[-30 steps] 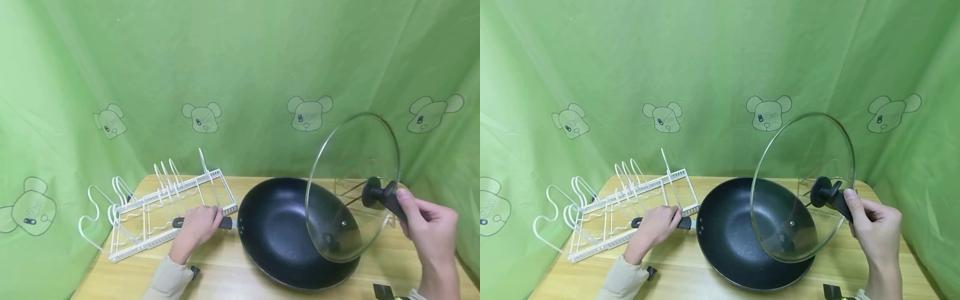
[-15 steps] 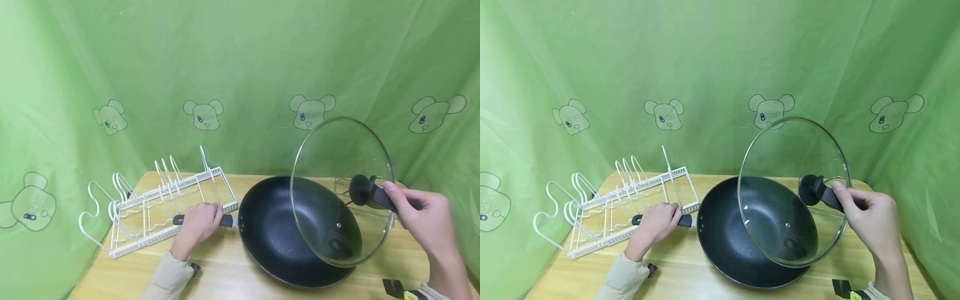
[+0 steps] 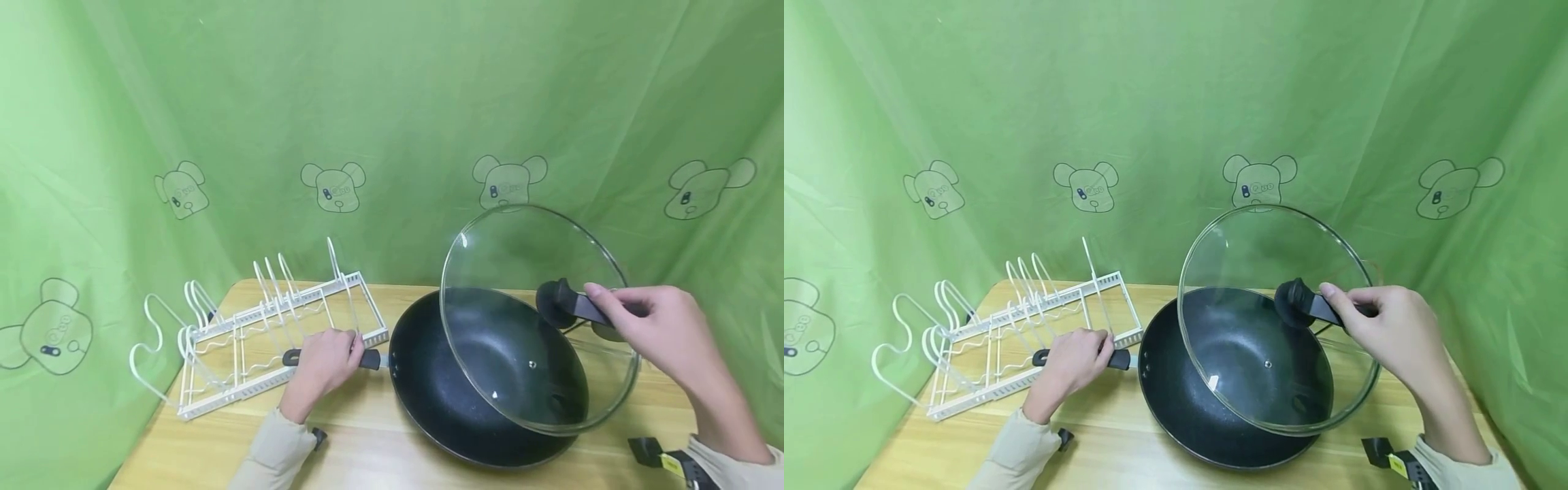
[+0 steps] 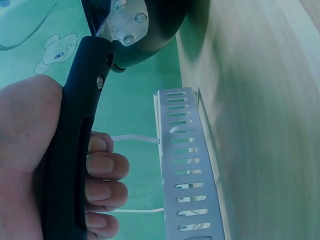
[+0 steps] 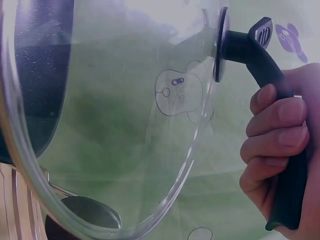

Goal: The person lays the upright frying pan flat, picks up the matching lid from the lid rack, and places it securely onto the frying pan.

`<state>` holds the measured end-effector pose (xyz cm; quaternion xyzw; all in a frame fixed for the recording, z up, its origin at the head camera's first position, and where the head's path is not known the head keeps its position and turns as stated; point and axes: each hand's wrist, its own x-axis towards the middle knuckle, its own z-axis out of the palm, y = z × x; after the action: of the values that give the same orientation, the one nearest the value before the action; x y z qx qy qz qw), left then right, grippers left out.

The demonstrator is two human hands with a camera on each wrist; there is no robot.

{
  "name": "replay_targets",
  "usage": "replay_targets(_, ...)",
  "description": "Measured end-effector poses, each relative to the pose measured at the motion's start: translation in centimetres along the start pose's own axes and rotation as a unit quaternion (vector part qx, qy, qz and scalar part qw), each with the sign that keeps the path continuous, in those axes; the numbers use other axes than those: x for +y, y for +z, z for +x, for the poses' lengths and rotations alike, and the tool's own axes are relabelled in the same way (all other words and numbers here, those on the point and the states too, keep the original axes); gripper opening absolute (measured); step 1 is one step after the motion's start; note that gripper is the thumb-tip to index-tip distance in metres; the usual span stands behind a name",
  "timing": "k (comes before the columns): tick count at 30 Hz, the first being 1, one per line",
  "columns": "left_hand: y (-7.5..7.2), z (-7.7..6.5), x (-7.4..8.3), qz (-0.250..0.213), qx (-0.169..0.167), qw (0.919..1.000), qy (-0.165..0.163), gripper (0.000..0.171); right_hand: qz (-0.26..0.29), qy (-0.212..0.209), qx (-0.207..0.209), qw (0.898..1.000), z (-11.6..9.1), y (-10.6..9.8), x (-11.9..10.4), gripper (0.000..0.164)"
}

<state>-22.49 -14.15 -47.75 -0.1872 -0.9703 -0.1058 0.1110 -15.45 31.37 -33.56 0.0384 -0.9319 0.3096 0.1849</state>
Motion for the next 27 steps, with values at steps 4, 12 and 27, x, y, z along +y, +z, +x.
replay_targets(4,0.1,0.1,0.0,-0.002,0.001,1.0000,0.000,0.045,-0.033,-0.015,-0.037,0.999,0.6,0.1,-0.7,0.035)
replay_targets(12,0.1,0.1,0.1,-0.002,0.000,1.0000,0.003,0.045,-0.071,-0.035,-0.079,0.994,1.5,0.7,-1.9,0.044)
replay_targets(27,0.0,0.2,0.0,-0.004,-0.011,0.9999,-0.009,0.044,-0.098,-0.070,-0.148,0.982,2.8,2.7,-3.8,0.046)
